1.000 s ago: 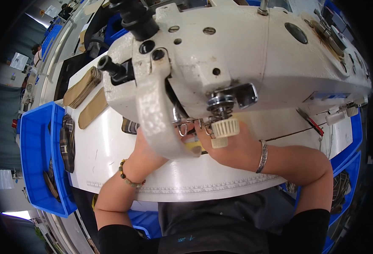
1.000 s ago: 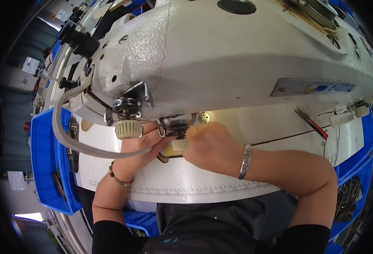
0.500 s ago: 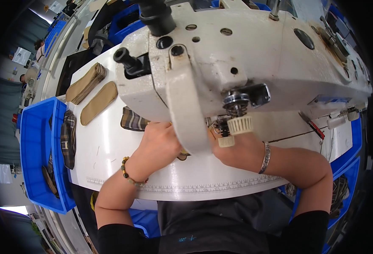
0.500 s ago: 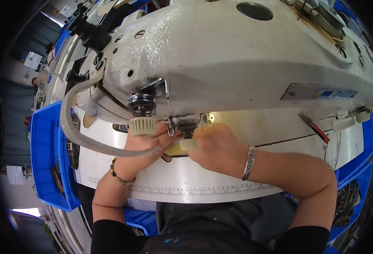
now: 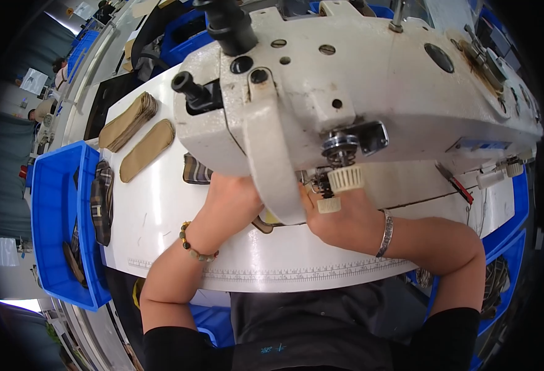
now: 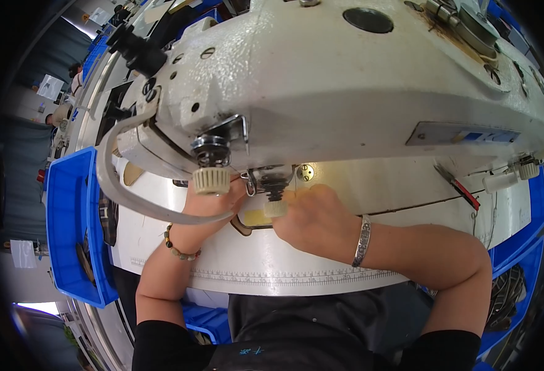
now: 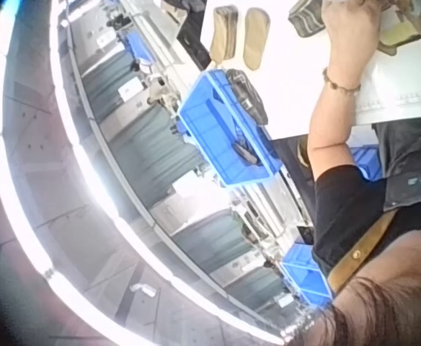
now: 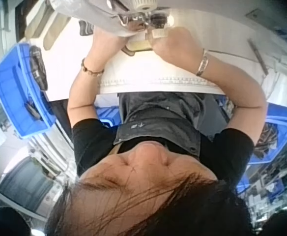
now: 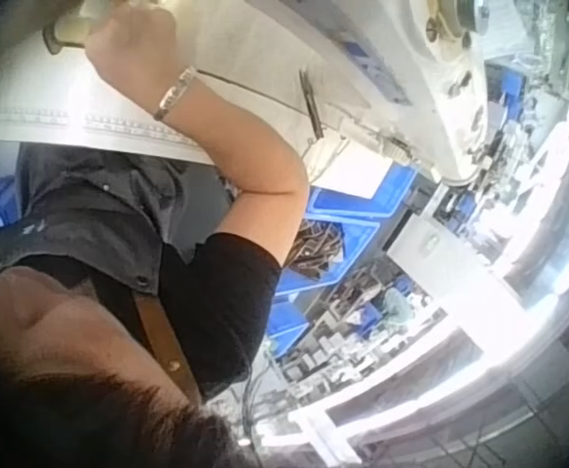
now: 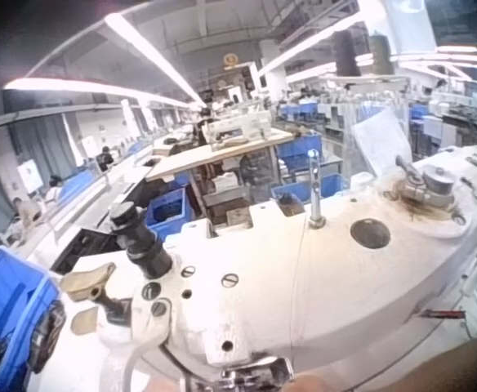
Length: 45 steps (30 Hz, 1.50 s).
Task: Sewing and assembling pieces of a shoe using an industrial sewing machine.
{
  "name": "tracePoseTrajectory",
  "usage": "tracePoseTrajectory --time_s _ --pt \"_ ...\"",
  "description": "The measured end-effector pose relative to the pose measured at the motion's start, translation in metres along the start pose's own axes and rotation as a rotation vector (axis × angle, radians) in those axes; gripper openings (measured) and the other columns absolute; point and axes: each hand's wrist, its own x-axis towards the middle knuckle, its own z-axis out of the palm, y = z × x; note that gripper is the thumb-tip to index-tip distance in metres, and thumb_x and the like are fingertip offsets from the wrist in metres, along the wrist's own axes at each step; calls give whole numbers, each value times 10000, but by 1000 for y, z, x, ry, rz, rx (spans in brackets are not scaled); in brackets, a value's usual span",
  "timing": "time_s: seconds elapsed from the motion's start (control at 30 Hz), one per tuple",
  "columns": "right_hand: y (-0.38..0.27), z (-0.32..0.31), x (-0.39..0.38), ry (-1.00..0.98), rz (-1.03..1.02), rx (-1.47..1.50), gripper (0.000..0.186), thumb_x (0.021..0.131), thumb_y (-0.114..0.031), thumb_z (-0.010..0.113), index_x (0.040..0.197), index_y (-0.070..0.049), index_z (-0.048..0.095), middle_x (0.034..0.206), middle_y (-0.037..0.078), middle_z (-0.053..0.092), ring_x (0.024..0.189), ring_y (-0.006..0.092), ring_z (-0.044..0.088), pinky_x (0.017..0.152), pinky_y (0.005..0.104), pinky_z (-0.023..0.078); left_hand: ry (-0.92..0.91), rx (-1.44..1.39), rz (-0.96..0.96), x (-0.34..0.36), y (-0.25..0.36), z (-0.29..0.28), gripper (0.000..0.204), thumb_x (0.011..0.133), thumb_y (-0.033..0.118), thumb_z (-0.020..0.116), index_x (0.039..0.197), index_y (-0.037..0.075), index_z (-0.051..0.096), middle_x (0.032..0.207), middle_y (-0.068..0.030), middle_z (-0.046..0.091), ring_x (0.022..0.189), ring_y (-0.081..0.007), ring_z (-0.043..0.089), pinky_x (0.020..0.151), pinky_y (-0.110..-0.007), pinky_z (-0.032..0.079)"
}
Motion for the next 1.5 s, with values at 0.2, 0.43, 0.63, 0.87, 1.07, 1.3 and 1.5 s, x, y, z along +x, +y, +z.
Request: tracePoseTrajectory --time_s 0.2,0.43,0.63,0.87,1.07,1.3,1.5 --pt "1 -3 -1 -77 -28 -70 125 640 -144 661 556 -96 581 630 102 582 567 235 630 481 387 472 -44 67 -27 -3 0 1 220 662 84 699 873 93 759 847 -87 696 801 -284 681 704 -404 541" --pt "-16 -37 7 -286 -10 177 165 822 -247 685 765 -92 676 632 74 610 609 247 653 540 375 498 -28 96 -47 -6 0 -2 165 735 150 725 889 123 775 808 -24 725 754 -198 678 744 -337 541" --pt "-45 -99 18 -729 -107 1431 257 884 -249 757 1050 -53 738 830 68 679 652 209 633 584 310 499 61 10 -23 -42 12 -19 204 708 106 791 908 86 756 914 -12 730 894 -194 683 798 -340 543" --pt "-106 -88 12 -374 -352 1906 524 711 -432 840 985 -1 723 846 88 671 634 211 565 531 288 432 105 3 -140 -79 54 -22 204 714 107 796 913 83 754 960 -40 742 923 -216 689 847 -381 539" --pt "-124 -78 2 -211 -546 1787 373 893 -336 731 1056 -3 686 843 82 643 670 234 605 611 310 462 204 55 -209 -102 89 -7 226 764 128 770 987 117 735 1016 -9 732 965 -183 677 921 -399 499" --pt "-127 -123 26 -289 -524 1781 389 818 -328 797 958 23 705 835 119 666 673 264 636 560 335 488 303 38 -188 -112 100 3 225 782 114 770 1003 121 728 1030 4 725 965 -161 675 907 -375 497" --pt "-144 -109 28 -319 -579 1855 358 820 -301 799 949 20 711 818 118 662 652 258 625 563 328 482 338 12 -173 -109 101 6 209 791 121 764 995 115 720 1021 1 723 965 -165 677 897 -381 498"
